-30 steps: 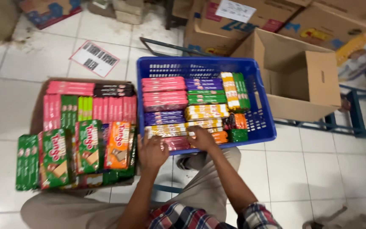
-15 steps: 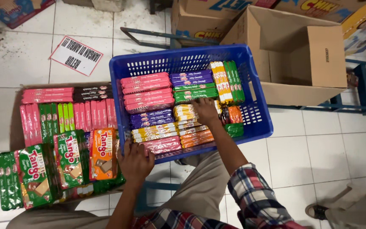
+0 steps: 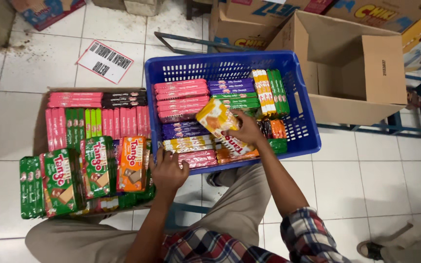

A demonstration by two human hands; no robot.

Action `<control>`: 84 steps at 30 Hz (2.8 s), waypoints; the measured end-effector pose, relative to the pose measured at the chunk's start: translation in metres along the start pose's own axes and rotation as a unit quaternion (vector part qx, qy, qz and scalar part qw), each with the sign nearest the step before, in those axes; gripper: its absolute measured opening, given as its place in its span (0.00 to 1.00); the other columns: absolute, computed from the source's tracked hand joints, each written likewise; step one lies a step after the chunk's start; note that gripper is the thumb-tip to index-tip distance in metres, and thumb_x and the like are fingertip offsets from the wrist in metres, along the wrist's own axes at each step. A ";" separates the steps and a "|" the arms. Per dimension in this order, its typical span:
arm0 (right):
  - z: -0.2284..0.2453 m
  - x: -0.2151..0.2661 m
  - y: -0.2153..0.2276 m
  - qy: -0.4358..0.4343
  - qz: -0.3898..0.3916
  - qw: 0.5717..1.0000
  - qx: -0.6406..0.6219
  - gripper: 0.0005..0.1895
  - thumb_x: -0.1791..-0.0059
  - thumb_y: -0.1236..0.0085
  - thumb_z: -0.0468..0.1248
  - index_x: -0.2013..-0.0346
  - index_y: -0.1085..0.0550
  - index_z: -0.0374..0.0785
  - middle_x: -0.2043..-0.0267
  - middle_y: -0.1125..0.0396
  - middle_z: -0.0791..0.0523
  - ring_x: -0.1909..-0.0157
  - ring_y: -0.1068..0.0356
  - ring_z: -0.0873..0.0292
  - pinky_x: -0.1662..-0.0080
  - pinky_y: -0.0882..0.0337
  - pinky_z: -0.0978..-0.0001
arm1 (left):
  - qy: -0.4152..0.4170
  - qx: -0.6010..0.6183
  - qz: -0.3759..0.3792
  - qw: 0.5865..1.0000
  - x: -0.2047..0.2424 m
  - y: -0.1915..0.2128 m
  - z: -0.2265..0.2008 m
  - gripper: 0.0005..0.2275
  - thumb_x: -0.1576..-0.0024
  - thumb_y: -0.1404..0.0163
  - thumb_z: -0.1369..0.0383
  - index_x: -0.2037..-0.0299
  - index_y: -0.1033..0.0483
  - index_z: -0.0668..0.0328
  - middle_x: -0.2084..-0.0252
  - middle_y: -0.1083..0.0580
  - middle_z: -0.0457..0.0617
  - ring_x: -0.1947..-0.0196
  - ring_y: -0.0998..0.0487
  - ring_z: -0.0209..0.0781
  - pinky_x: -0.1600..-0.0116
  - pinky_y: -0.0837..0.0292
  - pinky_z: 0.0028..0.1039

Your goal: The person sits on the floor and transfers colorful snack packets from a cardboard box into a blue plastic basket. They pick up packets by hand, arrange them in rows, and occasionally adjust the basket's position to continue filling it.

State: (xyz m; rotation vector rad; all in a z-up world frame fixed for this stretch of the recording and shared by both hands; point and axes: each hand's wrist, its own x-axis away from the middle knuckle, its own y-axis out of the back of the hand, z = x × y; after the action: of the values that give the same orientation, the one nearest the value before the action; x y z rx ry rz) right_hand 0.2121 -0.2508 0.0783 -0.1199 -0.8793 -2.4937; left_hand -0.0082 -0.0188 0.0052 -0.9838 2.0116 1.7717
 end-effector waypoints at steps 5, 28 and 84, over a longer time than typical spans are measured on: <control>0.079 0.036 -0.012 0.022 -0.001 0.989 -0.147 0.45 0.62 0.30 0.36 0.30 0.36 0.36 0.40 0.35 0.37 0.37 0.35 0.38 0.36 0.35 0.48 | 0.047 0.101 0.059 0.992 0.000 0.004 0.005 0.17 0.52 0.47 0.58 0.54 0.20 0.54 0.58 0.21 0.50 0.45 0.22 0.52 0.35 0.40 0.59; 0.082 0.107 -0.216 0.201 0.058 0.910 0.359 0.40 0.44 0.57 0.61 0.21 0.51 0.54 0.42 0.31 0.46 0.34 0.34 0.41 0.34 0.41 0.37 | 0.368 0.131 0.320 0.863 -0.035 0.131 0.180 0.52 0.57 0.37 0.51 0.22 0.53 0.53 0.31 0.39 0.65 0.35 0.31 0.70 0.40 0.30 0.57; -0.008 -0.175 -0.182 0.197 0.114 0.857 0.462 0.43 0.63 0.32 0.44 0.35 0.38 0.50 0.42 0.39 0.49 0.36 0.38 0.41 0.35 0.42 0.42 | 0.077 0.059 0.091 0.991 -0.025 0.014 0.008 0.14 0.57 0.50 0.57 0.68 0.19 0.53 0.62 0.20 0.44 0.36 0.25 0.50 0.56 0.24 0.35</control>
State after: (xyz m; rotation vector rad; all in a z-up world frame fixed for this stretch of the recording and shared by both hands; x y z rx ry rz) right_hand 0.2794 -0.0596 -0.0727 0.5544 -1.6326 -1.5576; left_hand -0.0013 -0.0032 0.0299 -0.9541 2.3409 1.6872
